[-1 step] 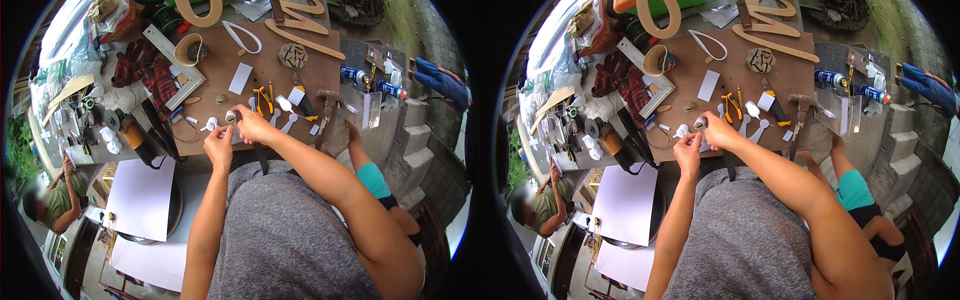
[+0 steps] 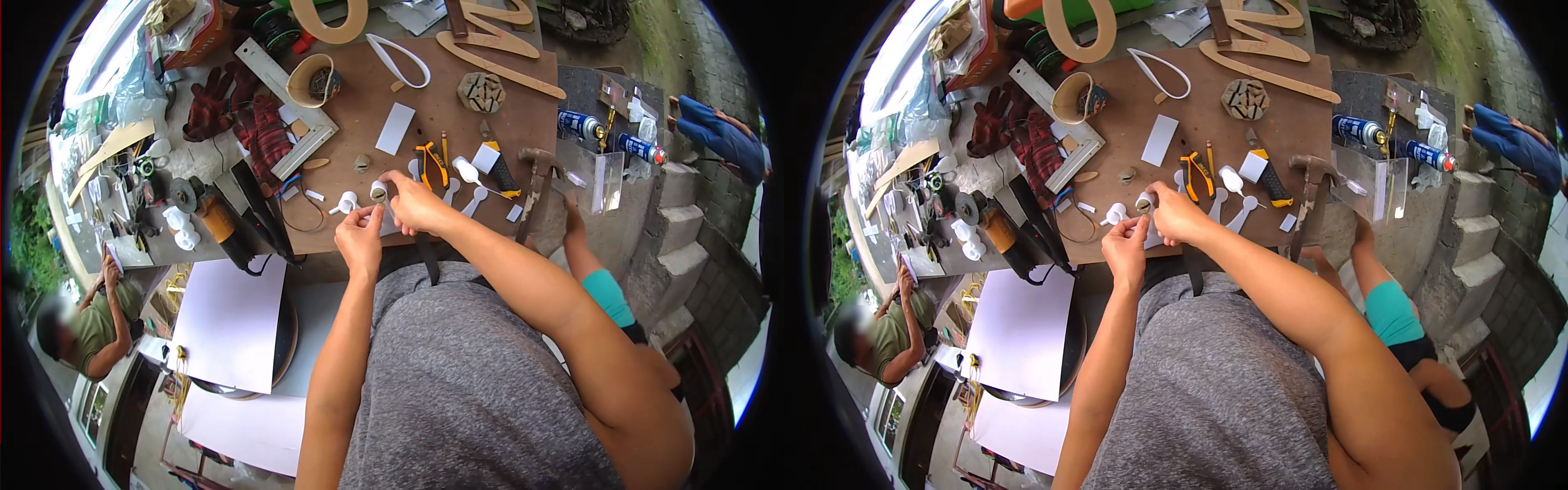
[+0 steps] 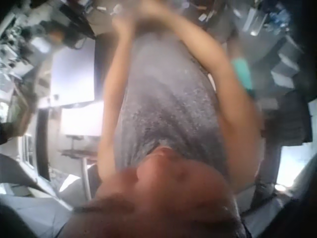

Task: Applying glue and assembling foam or cardboard components to create a crown-shaped sign on a workbench.

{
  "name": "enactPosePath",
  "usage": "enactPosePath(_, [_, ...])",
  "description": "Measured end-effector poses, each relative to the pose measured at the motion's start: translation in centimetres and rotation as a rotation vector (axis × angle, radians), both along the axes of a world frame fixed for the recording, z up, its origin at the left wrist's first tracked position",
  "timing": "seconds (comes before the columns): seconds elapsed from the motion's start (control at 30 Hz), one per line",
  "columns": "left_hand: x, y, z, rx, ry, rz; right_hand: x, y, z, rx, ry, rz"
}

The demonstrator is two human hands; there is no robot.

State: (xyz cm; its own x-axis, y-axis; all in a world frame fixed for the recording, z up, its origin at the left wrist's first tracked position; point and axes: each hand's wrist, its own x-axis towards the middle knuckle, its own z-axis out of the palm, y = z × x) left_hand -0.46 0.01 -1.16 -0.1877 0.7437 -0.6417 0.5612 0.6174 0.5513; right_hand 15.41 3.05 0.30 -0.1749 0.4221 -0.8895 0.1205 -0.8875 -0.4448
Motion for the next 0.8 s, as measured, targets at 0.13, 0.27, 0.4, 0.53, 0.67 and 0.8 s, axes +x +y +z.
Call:
enactPosePath(0.13, [0.1, 0.1, 0.4, -0.014, 0.002, -0.009, 0.3, 1.0, 0.2, 0.018, -0.037, 0.072])
enactPosePath(0.27, [0.3, 0.3, 0.8, -0.021, 0.027, -0.013, 0.2, 1.6, 0.4, 0.116, -0.116, 0.214])
enactPosePath(0.4, [0.5, 0.4, 1.1, -0.029, 0.018, 0.012, 0.5, 3.3, 0.9, 0.036, -0.119, 0.293])
enactPosePath(0.53, [0.4, 0.1, 0.8, 0.020, 0.039, -0.009, 0.0, 3.1, 0.7, 0.213, -0.248, 0.446])
enactPosePath(0.67, [0.6, -0.2, 0.4, 0.091, 0.044, -0.026, 0.1, 3.3, -0.4, 0.299, -0.268, 0.626])
enactPosePath(0.8, [0.7, -0.4, 0.3, 0.087, 0.062, -0.019, 0.0, 4.9, 2.3, 0.135, -0.378, 0.548])
